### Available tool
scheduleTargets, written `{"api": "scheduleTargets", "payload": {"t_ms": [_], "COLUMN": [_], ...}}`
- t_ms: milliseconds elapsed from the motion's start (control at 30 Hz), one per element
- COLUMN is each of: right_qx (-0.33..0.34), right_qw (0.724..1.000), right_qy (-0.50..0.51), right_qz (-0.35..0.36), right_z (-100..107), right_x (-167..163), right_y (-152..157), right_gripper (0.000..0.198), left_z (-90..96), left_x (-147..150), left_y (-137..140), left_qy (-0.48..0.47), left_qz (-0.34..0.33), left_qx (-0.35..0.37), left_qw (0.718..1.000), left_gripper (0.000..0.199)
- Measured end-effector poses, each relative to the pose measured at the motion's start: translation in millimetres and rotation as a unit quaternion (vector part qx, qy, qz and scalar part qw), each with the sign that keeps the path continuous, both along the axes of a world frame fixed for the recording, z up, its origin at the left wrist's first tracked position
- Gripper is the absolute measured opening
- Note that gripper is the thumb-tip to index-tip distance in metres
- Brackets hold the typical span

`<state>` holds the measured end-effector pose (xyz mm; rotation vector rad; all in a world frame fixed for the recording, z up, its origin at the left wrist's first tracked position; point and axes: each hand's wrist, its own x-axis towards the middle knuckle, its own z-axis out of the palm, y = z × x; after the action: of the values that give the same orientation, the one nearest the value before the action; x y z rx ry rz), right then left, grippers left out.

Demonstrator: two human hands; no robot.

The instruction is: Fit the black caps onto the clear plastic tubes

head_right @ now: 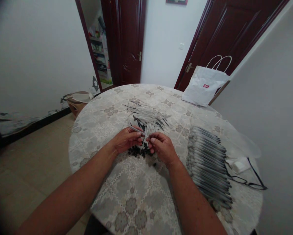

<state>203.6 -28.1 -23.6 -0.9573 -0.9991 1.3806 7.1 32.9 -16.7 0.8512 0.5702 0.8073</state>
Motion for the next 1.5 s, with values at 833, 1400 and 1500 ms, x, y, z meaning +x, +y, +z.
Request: {"api": "scheduleTargets", "payload": {"t_ms": [833, 1400, 1500], "right_qx": [0.121, 0.040, 0.050], "right_qw": [0.675, 0.991, 0.989], "right_qy": [-0.718, -0.052, -0.040], "right_qz": [0.123, -0.119, -0.130], "right_z": [10.8, 9.0, -1.0], "right_x": [17.0, -17.0, -20.2], "right_y": [-57.9, 3.6, 3.5], "right_gripper": [0.019, 0.034, 0.032], "left_z": [0.4, 0.3, 2.7], "left_x": [2.9, 0.7, 1.2], "left_y": [4.8, 2.4, 1.2], "left_qy": [-0.064, -0.051, -0.040], "left_qz": [0.048, 0.014, 0.015], "left_qx": [-0.043, -0.005, -0.003], "left_qw": [0.996, 0.999, 0.999], "left_gripper": [0.022, 0.028, 0.029]}}
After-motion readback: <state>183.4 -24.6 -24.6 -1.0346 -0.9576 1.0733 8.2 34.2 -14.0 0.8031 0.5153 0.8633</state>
